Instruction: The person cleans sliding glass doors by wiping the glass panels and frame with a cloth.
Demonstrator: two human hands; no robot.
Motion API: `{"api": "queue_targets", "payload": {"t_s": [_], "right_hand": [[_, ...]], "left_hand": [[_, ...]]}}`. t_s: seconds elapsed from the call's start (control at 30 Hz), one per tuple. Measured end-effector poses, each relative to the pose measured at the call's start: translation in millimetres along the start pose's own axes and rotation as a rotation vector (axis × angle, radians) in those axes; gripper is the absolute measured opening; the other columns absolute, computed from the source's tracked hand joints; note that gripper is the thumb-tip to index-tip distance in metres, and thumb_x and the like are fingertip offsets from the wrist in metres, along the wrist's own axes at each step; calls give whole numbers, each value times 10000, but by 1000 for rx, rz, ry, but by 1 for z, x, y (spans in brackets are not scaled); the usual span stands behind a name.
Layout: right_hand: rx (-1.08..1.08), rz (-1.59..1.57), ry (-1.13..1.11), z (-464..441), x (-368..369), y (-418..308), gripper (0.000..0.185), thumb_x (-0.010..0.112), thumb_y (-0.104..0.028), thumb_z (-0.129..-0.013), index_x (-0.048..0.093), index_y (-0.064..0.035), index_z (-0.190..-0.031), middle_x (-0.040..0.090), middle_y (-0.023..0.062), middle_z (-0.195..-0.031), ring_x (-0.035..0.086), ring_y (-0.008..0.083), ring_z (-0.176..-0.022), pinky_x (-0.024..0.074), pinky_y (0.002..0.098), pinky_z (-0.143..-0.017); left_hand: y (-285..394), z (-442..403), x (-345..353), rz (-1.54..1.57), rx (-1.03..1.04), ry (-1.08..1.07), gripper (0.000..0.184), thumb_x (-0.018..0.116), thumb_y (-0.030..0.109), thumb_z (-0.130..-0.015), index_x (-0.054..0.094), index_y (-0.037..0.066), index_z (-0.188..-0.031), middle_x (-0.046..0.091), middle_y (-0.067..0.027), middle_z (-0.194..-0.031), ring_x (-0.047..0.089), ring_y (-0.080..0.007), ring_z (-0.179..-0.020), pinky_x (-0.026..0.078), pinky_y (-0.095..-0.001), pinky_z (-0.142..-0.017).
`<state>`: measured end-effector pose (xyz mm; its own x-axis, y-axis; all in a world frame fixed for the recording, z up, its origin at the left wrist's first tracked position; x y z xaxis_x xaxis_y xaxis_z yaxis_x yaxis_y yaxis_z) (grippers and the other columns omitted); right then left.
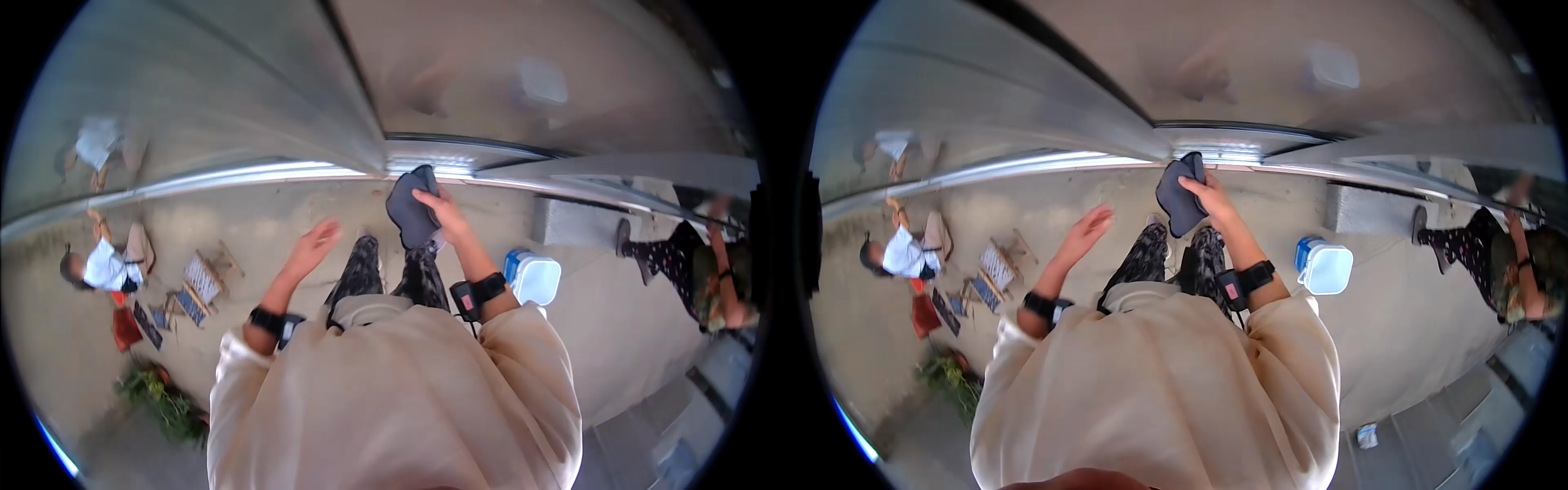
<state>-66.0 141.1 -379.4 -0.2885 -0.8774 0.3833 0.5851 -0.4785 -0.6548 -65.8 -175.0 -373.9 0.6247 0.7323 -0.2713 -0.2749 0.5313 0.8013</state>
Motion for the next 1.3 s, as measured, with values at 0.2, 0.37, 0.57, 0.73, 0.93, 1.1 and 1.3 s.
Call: {"api": "queue_targets", "payload": {"t_s": [0.2,0.37,0.57,0.73,0.93,1.1,1.3], "right_hand": [[273,-270,-203,0,31,25,420,644,-288,-883,573,-11,-1191,642,61,-1094,618,174,-983,479,302,-882],[202,-69,-115,-17,16,69,490,626,-333,-889,520,-43,-1269,613,59,-1169,591,188,-1057,464,338,-903],[351,-30,-159,12,88,67,664,514,-572,-897,411,-125,-1377,543,80,-1274,542,225,-1153,453,423,-898],[284,-414,-176,-20,115,93,620,311,-589,-955,568,-78,-1196,636,92,-1105,597,263,-1039,469,420,-919],[15,-736,-89,-43,158,44,528,267,-437,-959,522,-49,-1212,591,115,-1179,538,296,-1113,433,458,-953],[-53,-670,55,-5,221,3,449,362,-353,-952,533,-3,-1177,595,138,-1167,547,298,-1108,464,460,-933],[52,-345,-24,-87,239,49,217,519,-217,-963,575,-37,-1071,646,58,-1030,633,195,-942,519,358,-845]], "left_hand": [[65,-36,59,778,-189,-101,600,676,313,-875,431,60,-1360,557,-75,-1255,544,-187,-1138,447,-310,-914],[34,-30,66,636,-42,242,494,743,244,-813,525,37,-1205,612,-67,-1087,589,-151,-975,468,-287,-840],[35,-5,58,87,68,369,433,760,198,-756,536,39,-1091,639,-134,-956,646,-218,-874,508,-323,-762],[30,38,30,96,324,281,516,713,149,-819,513,94,-1291,637,-110,-1119,636,-194,-992,535,-318,-816],[-99,110,-38,332,97,551,365,623,162,-910,546,124,-1264,654,-24,-1053,611,-117,-944,516,-260,-722],[-151,191,-54,471,-244,671,357,619,160,-898,550,106,-1244,669,-40,-990,632,-123,-862,521,-275,-673],[-157,191,-50,549,-262,690,365,619,200,-900,545,113,-1248,659,-34,-1014,628,-120,-869,519,-274,-678]]}}
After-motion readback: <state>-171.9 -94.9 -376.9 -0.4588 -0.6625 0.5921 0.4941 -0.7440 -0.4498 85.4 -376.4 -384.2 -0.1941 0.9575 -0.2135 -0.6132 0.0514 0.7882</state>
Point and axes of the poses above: each hand's wrist, its own z-axis away from the middle knuckle, its own x-axis out of the palm, y = z × x, the point moved 2 cm from there along -z, towards the middle knuckle
